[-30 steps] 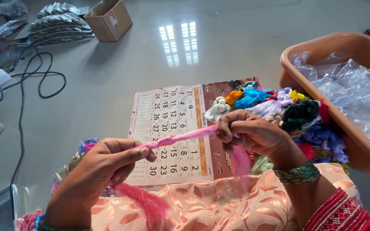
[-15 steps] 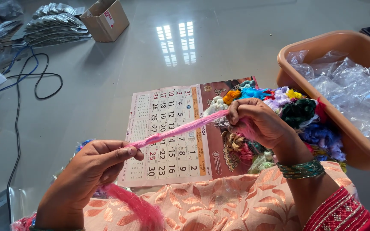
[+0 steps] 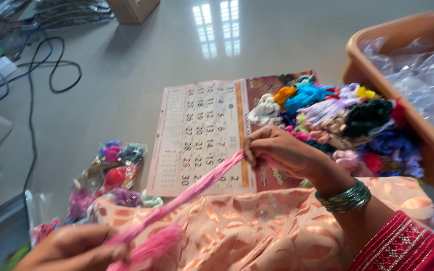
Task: Sorting and preparing bundles of colorful thread for packaging.
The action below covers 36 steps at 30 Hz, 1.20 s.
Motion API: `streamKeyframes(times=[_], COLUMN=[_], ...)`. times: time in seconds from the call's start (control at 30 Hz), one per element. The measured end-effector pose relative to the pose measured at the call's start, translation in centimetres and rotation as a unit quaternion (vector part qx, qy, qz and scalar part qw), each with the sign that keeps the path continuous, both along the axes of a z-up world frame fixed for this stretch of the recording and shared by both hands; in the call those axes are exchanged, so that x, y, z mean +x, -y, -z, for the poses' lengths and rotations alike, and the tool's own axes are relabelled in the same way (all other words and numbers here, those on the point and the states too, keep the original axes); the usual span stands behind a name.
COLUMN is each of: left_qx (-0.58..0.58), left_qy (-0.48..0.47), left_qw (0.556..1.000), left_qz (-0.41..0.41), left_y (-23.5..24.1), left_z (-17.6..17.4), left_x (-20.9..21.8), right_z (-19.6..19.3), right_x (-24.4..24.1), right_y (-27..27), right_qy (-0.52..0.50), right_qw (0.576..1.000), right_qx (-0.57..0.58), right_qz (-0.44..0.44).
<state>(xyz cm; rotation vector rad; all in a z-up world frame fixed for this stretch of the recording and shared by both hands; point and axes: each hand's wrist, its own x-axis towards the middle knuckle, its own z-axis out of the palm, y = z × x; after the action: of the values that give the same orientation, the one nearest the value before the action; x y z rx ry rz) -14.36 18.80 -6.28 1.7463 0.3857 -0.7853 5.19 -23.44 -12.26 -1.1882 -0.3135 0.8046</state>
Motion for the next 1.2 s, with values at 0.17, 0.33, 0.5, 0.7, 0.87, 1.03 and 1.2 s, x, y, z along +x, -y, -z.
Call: streamKeyframes(times=[0.17,0.33,0.5,0.7,0.87,1.03,1.2], left_qx=[-0.003,0.42,0.206,-0.236,-0.389,-0.487,-0.489], left_qy=[-0.107,-0.033,0.271,0.021,-0.007,0.092,0.17], left_qw=[0.992,0.906,0.931,0.958,0.917,0.818,0.746], left_qz=[0.064,0.042,0.133,0.162,-0.081,-0.291,-0.419], left_y=[-7.7,2.1,13.3,16.1,17.8,18.0,18.4], left_z=[5.4,3.5,4.5,7.6,4.7,4.7,4.9], left_x=[-5.2,-3.6,3.0,5.3,6.4,7.8,7.3], right_z=[0.4,0.8,-0.2,-1.3,-0.1,-2.5,-2.3], right_x=[-2.8,-3.4,-2.9,-2.3,-1.0,-4.9,-9.7], right_y=[-4.3,-4.7,-2.7,-1.2,-1.0,-3.3,-6.8], right_qy=[0.064,0.068,0.004,0.013,0.362,0.178,-0.082], right_qw=[0.989,0.983,0.99,0.993,0.914,0.955,0.988], right_qx=[-0.022,-0.045,0.039,0.054,-0.184,-0.181,0.062], right_qz=[-0.128,-0.167,-0.138,-0.107,0.004,-0.157,-0.117])
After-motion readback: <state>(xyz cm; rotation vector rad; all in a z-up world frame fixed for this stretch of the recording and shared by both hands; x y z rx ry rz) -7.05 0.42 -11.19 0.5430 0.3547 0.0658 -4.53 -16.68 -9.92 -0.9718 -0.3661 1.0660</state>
